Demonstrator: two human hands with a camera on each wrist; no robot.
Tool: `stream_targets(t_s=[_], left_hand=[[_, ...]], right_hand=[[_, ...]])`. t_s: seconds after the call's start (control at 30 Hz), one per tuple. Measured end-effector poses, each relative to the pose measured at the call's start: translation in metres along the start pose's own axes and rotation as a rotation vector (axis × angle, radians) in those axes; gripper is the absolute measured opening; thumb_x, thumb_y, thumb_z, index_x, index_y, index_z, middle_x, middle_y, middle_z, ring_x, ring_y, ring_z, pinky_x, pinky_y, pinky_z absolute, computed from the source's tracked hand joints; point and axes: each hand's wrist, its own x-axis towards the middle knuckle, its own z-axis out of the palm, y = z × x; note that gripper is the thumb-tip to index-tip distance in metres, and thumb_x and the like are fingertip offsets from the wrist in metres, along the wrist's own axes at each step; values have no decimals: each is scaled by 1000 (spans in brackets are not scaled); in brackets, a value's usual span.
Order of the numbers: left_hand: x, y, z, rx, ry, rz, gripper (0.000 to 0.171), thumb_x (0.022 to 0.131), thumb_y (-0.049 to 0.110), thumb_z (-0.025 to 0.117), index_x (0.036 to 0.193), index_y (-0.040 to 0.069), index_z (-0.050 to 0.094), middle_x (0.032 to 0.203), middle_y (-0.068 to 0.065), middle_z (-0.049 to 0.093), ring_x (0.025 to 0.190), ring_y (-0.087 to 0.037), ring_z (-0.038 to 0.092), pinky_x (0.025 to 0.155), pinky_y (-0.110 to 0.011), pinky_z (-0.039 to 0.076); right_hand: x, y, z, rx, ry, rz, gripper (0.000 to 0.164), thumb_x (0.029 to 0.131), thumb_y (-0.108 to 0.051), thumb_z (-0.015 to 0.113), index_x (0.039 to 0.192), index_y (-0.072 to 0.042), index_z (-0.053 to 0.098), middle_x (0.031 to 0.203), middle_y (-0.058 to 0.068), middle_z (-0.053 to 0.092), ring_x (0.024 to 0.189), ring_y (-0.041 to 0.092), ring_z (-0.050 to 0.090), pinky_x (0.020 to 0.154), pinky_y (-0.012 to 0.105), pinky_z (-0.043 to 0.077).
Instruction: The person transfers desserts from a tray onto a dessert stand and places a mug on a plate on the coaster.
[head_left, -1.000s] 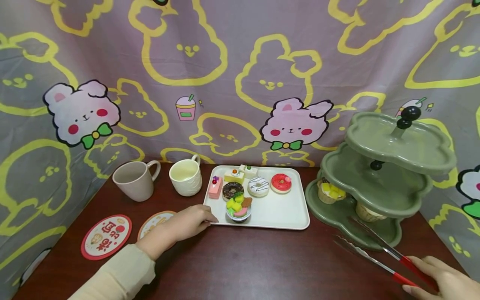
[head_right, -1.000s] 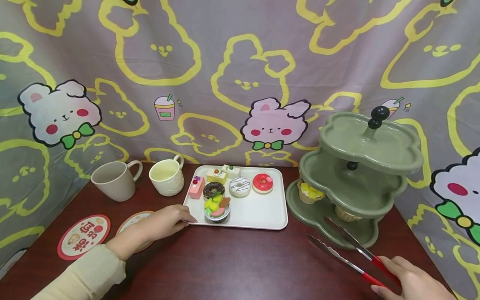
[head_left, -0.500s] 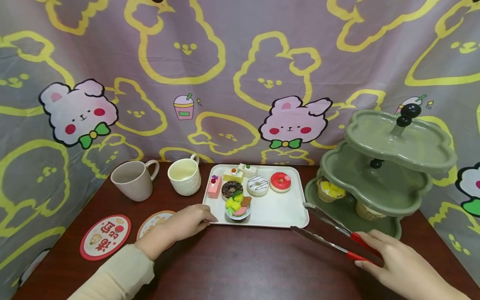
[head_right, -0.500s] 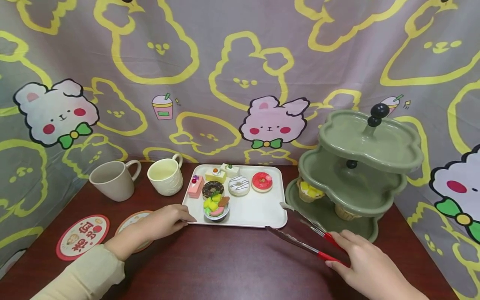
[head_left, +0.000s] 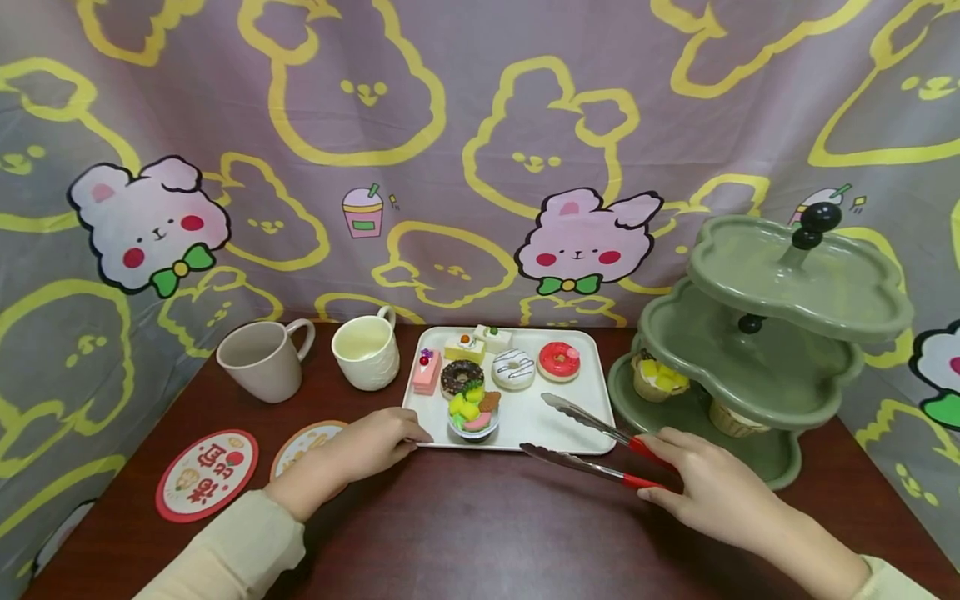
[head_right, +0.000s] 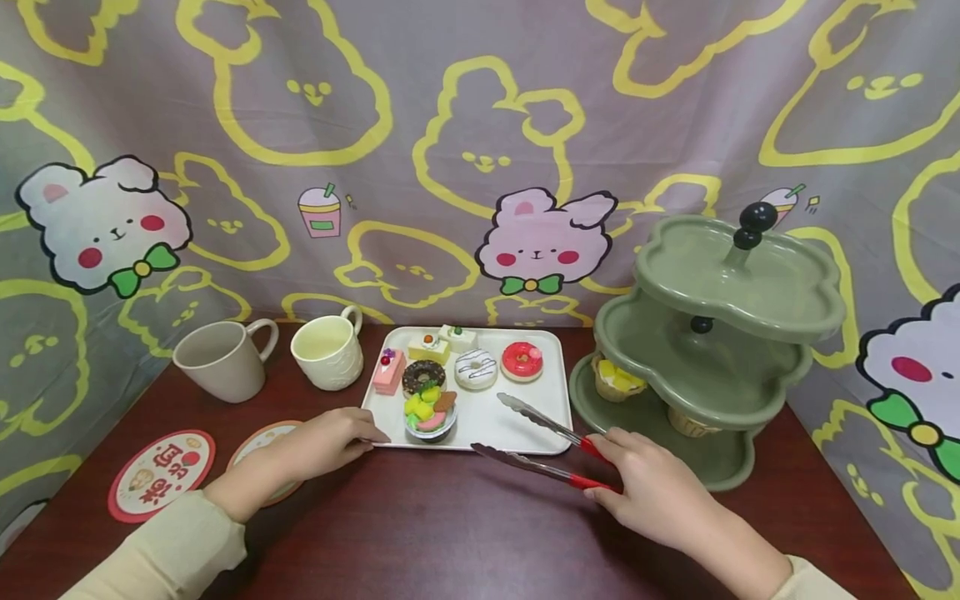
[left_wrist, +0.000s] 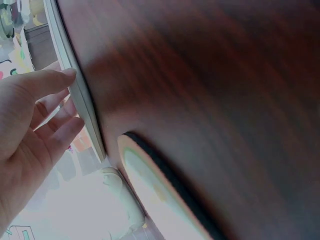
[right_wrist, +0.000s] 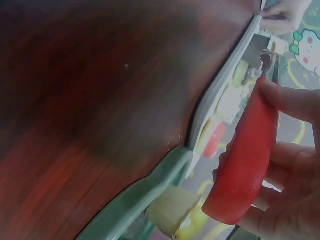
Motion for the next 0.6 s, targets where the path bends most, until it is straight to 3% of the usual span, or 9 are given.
stream_targets(t_s=[0.6], left_hand=[[-1,-2,2,-9,3,-14,22,85,-9,73,99,7,81,85,1,66,80,-10,64,71,-26,56]], right_hand=[[35,-15,12,42,-68,-64,56,78,-31,89,122,-3,71,115,8,67,98,25,68,84,47,57]])
